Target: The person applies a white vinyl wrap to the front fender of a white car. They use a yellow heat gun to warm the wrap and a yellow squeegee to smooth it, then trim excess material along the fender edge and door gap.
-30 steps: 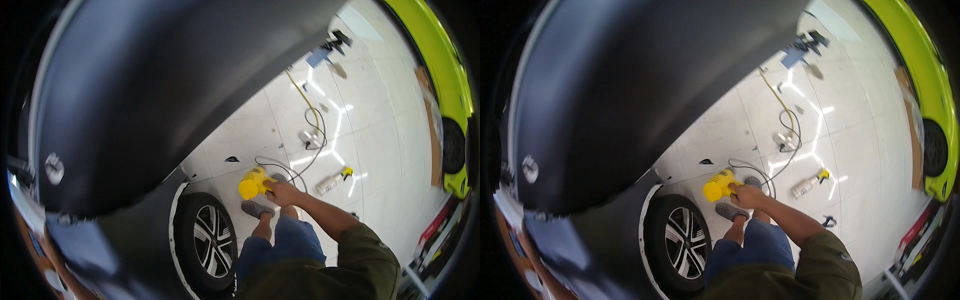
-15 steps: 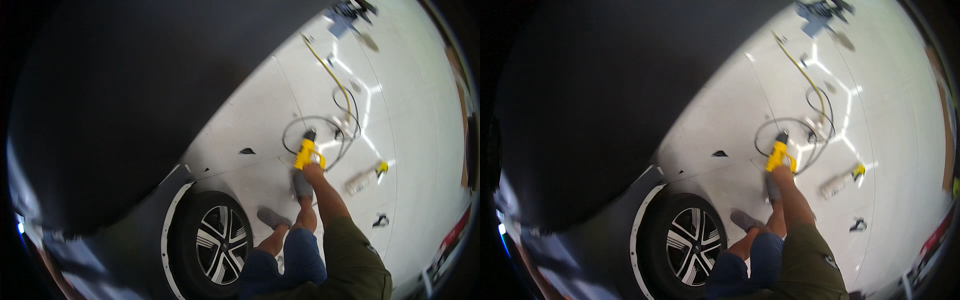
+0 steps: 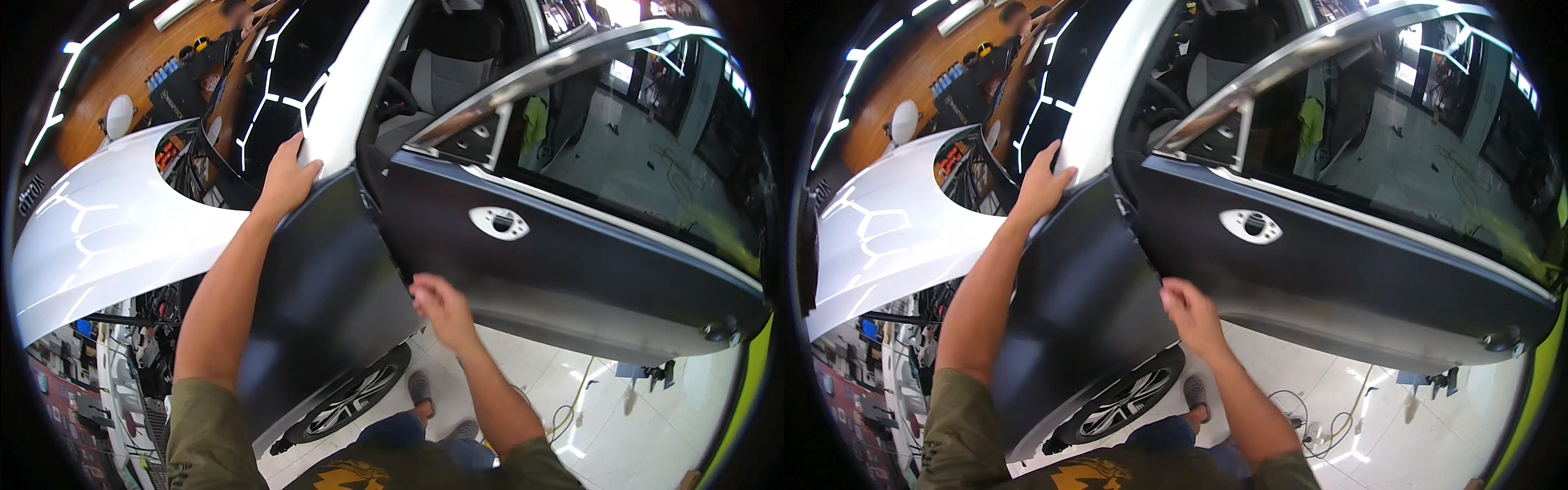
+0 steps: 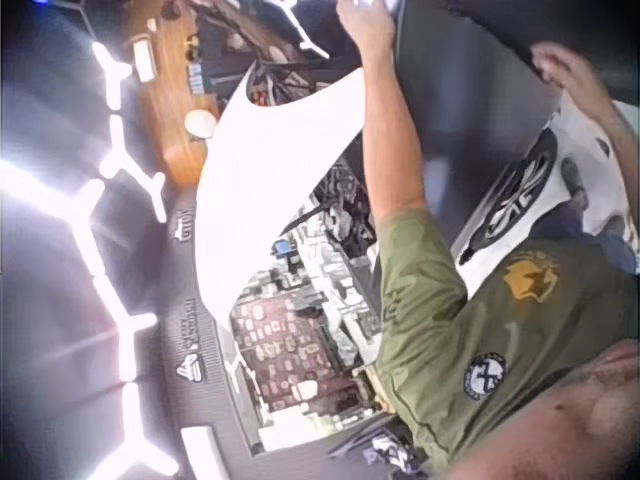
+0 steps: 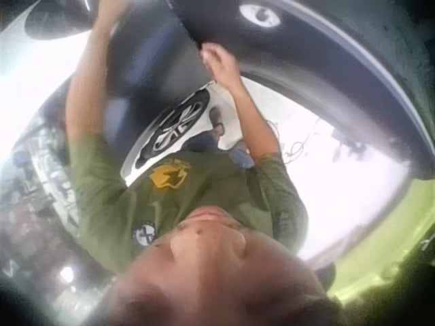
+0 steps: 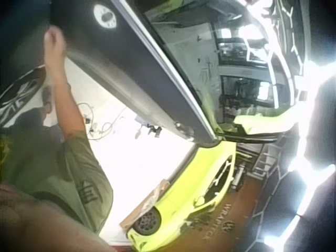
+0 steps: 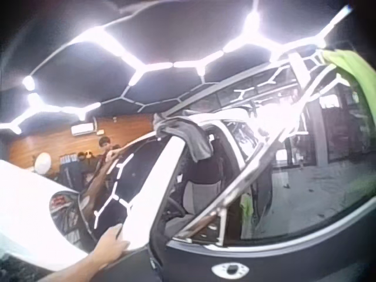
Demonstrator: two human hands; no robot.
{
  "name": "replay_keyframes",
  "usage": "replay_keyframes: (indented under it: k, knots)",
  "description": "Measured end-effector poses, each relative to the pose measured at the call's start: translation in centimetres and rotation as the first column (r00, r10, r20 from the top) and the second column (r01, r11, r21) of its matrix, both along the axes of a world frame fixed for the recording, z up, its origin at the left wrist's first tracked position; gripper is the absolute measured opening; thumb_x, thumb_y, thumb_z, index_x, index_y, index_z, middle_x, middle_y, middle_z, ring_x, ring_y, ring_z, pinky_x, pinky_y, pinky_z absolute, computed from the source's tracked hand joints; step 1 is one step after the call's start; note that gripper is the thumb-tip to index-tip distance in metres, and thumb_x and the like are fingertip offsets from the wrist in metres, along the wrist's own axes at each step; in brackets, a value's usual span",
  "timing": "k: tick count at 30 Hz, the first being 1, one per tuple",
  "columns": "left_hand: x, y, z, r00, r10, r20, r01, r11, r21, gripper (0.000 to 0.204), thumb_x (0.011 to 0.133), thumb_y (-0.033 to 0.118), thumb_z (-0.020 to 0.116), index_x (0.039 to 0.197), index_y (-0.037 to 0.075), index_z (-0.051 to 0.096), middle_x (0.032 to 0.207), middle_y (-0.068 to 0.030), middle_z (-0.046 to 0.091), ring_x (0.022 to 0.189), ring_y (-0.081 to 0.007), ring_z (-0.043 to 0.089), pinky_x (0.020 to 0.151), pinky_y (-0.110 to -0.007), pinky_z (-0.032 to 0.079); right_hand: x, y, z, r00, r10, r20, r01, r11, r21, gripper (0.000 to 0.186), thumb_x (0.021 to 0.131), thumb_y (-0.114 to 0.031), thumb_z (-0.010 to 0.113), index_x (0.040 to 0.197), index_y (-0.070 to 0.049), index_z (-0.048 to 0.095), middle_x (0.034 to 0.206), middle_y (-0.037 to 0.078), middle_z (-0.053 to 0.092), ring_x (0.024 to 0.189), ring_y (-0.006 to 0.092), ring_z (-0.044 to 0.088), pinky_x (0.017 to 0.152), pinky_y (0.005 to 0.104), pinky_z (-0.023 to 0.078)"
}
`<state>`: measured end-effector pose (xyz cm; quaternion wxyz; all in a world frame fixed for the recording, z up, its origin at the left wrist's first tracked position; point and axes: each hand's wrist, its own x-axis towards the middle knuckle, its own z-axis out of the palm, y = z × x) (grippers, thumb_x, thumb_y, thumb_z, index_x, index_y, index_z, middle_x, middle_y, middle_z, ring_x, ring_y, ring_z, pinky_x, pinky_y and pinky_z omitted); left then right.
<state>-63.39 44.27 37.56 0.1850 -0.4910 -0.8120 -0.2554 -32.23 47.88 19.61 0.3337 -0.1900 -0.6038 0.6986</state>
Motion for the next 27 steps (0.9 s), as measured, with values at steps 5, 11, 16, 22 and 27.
replay_keyframes:
  k: [5,11,16,22,27]
  knots:
    - [2.1,5.0,9.4,0.893,-0.39,-0.224,0.323,0.903,-0.281,0.028,0.084,0.014,0.066,0.11,0.003,0.064,0.121,-0.0155,0.061,0.116,-0.0334,0.055,0.102,-0.043,0.041,-9.8,6.7,9.6,0.993,-0.112,-0.035,0.113,0.993,0.031,0.032,0.095,-0.019,0.063,0.118,0.002,0.062,0.092,0.006,0.067,0.08,0.0109,0.062,0.074,0.0256,0.051]
    - [1.1,7.4,9.1,0.65,-0.71,-0.272,0.363,0.604,-0.709,0.013,0.085,0.016,0.066,0.095,0.008,0.072,0.137,-0.0112,0.054,0.142,-0.0297,0.033,0.118,-0.053,0.021,-15.6,6.4,6.4,0.981,-0.173,-0.088,0.174,0.985,0.006,0.036,0.095,-0.014,0.062,0.126,0.004,0.056,0.121,0.018,0.063,0.107,0.0241,0.064,0.096,0.0331,0.049]
    - [1.0,9.3,8.2,0.622,-0.759,-0.192,0.273,0.439,-0.856,0.013,0.084,0.021,0.067,0.087,0.013,0.077,0.144,-0.0063,0.051,0.146,-0.0279,0.026,0.121,-0.055,0.011,-17.3,5.5,5.7,0.976,-0.13,-0.178,0.121,0.991,-0.06,0.035,0.095,-0.014,0.063,0.125,0.003,0.056,0.119,0.016,0.062,0.108,0.0208,0.061,0.095,0.032,0.048]
    - [0.7,10.8,8.2,0.593,-0.798,-0.111,0.327,0.365,-0.872,0.01,0.083,0.018,0.066,0.082,0.013,0.075,0.14,-0.0052,0.055,0.146,-0.026,0.029,0.122,-0.055,0.008,-18.7,6.4,7.9,0.978,-0.12,-0.173,0.071,0.961,-0.267,0.025,0.095,-0.014,0.063,0.114,0.002,0.06,0.103,0.008,0.064,0.089,0.0119,0.059,0.081,0.0264,0.048]
    - [-1.2,11.2,8.0,0.558,-0.823,-0.106,0.449,0.406,-0.796,0.009,0.078,0.013,0.069,0.085,0.01,0.073,0.139,-0.009,0.055,0.143,-0.0234,0.033,0.123,-0.05,0.011,-19.4,7.0,8.6,0.988,-0.106,-0.111,0.068,0.95,-0.303,0.015,0.094,-0.011,0.064,0.104,0.0,0.061,0.087,0.0,0.061,0.075,0.0048,0.053,0.067,0.0212,0.044]
